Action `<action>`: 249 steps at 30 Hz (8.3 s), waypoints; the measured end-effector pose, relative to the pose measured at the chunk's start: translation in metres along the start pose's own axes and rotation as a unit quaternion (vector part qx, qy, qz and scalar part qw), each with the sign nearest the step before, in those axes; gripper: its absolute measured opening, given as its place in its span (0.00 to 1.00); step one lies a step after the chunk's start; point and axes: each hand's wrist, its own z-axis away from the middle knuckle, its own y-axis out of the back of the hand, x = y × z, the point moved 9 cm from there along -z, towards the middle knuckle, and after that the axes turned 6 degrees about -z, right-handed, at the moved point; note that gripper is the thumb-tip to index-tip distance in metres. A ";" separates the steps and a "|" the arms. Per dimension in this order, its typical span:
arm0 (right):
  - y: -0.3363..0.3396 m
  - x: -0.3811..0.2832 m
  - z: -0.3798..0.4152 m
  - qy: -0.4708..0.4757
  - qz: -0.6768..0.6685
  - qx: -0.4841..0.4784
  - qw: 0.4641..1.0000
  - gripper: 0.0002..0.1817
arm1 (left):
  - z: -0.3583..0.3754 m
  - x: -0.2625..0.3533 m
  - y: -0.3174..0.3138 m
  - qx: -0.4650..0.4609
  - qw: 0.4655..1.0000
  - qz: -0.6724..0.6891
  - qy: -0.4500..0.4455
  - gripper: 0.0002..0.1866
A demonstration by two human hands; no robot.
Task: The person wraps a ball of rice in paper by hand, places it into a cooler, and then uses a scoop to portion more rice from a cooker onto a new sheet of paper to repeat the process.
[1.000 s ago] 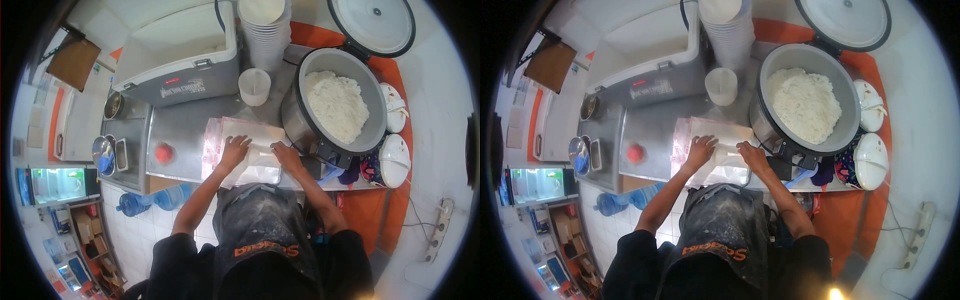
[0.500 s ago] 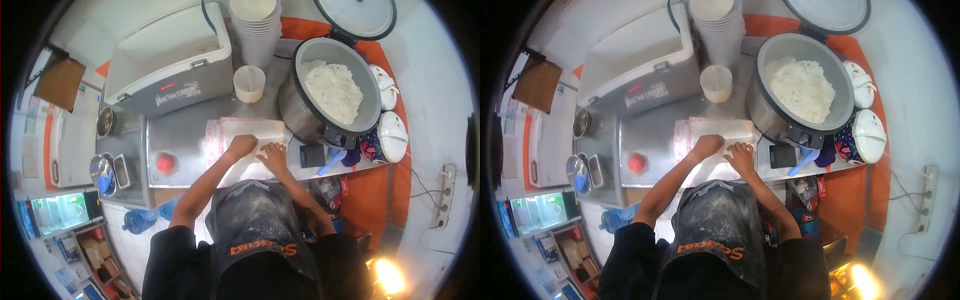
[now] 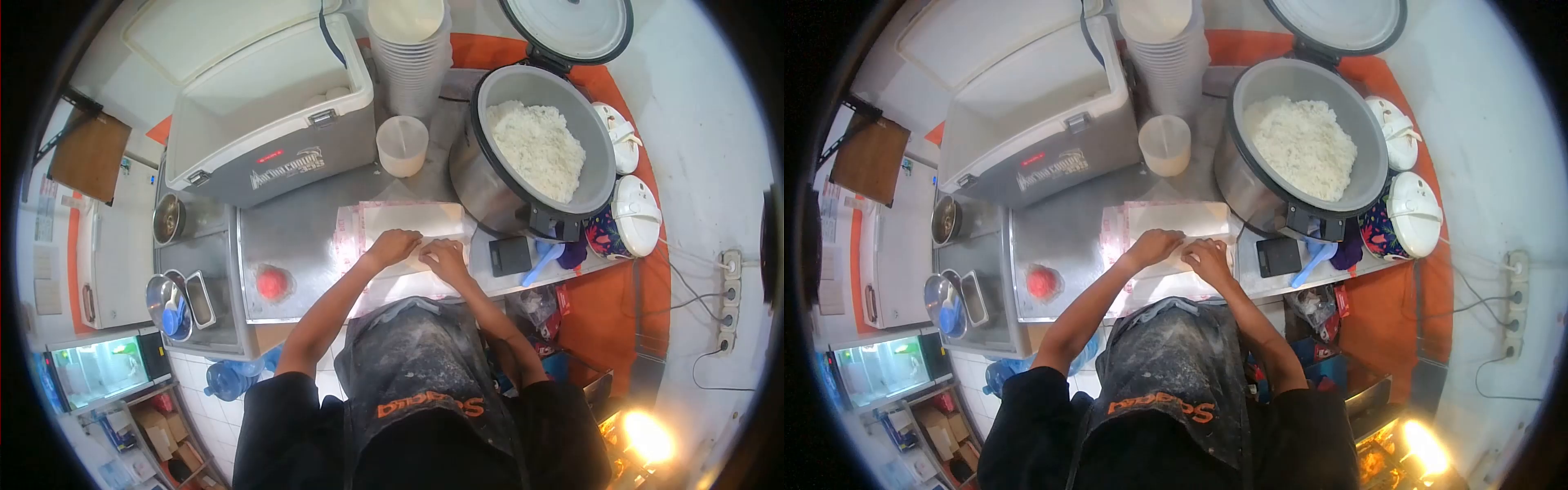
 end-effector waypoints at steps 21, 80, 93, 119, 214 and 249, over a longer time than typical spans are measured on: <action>-0.007 0.008 0.002 -0.059 0.033 0.127 0.990 0.07 | 0.016 0.012 -0.013 -0.004 1.000 -0.013 -0.011 0.11; -0.008 0.029 0.023 0.178 0.286 -0.014 0.941 0.13 | 0.088 -0.008 -0.037 0.096 0.985 -0.140 -0.022 0.17; -0.011 0.062 -0.023 -0.066 0.115 -0.128 0.983 0.10 | 0.066 -0.067 -0.028 0.070 0.949 0.170 0.257 0.05; 0.039 0.007 -0.011 -0.101 -0.637 0.139 0.752 0.10 | 0.063 0.114 0.108 0.330 0.943 0.035 0.029 0.12; 0.208 0.224 0.177 -0.265 0.118 0.470 0.834 0.37 | 0.085 -0.034 0.366 0.238 0.970 0.039 0.026 0.09; 0.329 0.129 -0.189 -0.165 0.052 -0.153 0.973 0.25 | -0.121 0.176 0.080 0.128 0.845 0.485 0.187 0.63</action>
